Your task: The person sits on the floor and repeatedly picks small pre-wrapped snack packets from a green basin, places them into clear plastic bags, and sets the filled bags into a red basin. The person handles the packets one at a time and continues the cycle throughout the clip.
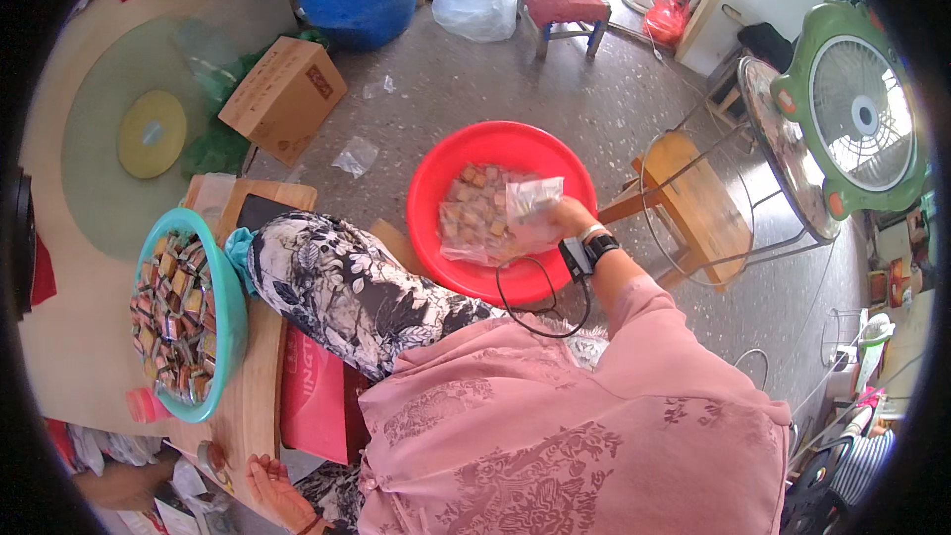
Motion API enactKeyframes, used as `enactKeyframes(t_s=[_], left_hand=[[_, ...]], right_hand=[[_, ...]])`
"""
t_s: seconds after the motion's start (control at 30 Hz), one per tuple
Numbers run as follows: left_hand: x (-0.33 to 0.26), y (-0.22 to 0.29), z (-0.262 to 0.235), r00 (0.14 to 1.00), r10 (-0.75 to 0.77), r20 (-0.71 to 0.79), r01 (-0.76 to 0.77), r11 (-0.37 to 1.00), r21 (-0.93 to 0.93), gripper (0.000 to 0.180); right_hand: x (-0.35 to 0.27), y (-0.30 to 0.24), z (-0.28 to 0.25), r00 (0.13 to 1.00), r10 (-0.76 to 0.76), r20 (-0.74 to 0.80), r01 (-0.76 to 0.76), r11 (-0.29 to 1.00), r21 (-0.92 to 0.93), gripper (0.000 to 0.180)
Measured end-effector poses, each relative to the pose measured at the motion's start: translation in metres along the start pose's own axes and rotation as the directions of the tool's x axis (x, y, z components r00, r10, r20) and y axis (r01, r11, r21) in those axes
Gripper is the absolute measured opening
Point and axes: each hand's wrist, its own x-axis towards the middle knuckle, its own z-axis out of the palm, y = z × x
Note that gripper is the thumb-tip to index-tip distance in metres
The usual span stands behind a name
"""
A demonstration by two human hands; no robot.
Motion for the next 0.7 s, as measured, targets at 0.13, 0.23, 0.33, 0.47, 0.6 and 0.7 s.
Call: enactKeyframes(t_s=[0.13,0.23,0.33,0.47,0.6,0.7], left_hand=[[0.003,0.022,-0.001,1.000,-0.013,0.014,0.012,0.998,0.060,0.016],[0.005,0.039,0.000,0.998,-0.059,0.033,0.059,0.998,-0.011,0.015],[0.006,0.046,0.001,0.997,-0.062,0.047,0.065,0.996,-0.068,0.016],[0.009,0.044,0.003,0.992,-0.100,0.073,0.110,0.982,-0.156,0.015],[0.009,0.044,0.005,0.996,-0.069,0.056,0.075,0.990,-0.117,0.012],[0.010,0.043,0.007,0.997,-0.047,0.056,0.051,0.995,-0.085,0.010]], right_hand=[[-0.004,0.018,0.081,0.974,0.203,0.104,-0.215,0.970,0.117,0.039],[-0.003,0.009,0.113,0.975,0.149,0.165,-0.162,0.985,0.068,0.039],[0.001,-0.004,0.125,0.967,0.141,0.211,-0.160,0.984,0.075,0.038],[0.007,-0.016,0.130,0.959,0.136,0.247,-0.160,0.984,0.079,0.036],[0.018,-0.026,0.133,0.955,0.117,0.273,-0.147,0.985,0.091,0.035],[0.029,-0.034,0.136,0.953,0.102,0.286,-0.135,0.986,0.100,0.034]])
